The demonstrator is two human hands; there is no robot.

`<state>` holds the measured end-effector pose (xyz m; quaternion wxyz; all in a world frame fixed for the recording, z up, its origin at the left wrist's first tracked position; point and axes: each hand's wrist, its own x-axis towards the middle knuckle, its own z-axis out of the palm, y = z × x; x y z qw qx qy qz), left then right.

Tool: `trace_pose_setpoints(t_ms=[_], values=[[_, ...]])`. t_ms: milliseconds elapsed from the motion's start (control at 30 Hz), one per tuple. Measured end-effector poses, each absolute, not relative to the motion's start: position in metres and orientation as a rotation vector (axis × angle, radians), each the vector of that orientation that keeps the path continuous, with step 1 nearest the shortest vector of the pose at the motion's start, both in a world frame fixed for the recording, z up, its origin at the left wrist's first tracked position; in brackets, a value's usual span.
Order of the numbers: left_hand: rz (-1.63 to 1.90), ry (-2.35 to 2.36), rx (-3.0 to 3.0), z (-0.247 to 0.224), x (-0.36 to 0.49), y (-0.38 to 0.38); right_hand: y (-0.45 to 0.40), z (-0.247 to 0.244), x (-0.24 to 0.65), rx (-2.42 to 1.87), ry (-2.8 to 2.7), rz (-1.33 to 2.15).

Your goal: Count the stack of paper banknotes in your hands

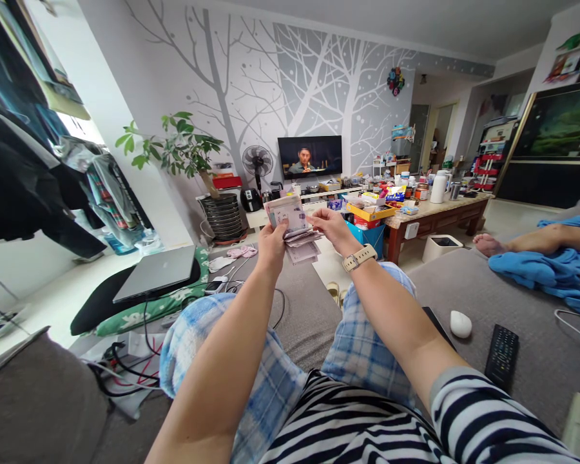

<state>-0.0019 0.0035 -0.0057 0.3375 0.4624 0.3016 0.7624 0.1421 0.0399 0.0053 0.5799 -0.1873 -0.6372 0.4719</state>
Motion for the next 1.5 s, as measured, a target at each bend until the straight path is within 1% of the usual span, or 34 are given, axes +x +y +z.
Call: trace_pose_setpoints(t_ms=[367,800,1067,1500], values=[[1.953,0.767,1.279,-0.0072,-0.0018,0.0010,0.0431,0.0040,0.1418,-0.534,-1.520,1.077],[1.964,0.797,1.186,-0.0062,-0.0015,0.0042,0.0466,0.0019,0.1416,-0.485,-1.545,1.096],[1.997,0.781,1.129,-0.0026,-0.0008,0.0020,0.0401,0.0049,0.1422,-0.372,-1.556,1.147],[1.998,0.797,1.150,-0.0041,-0.0025,0.0060,0.0382,0.0055,0.1425,-0.370,-1.565,1.168]])
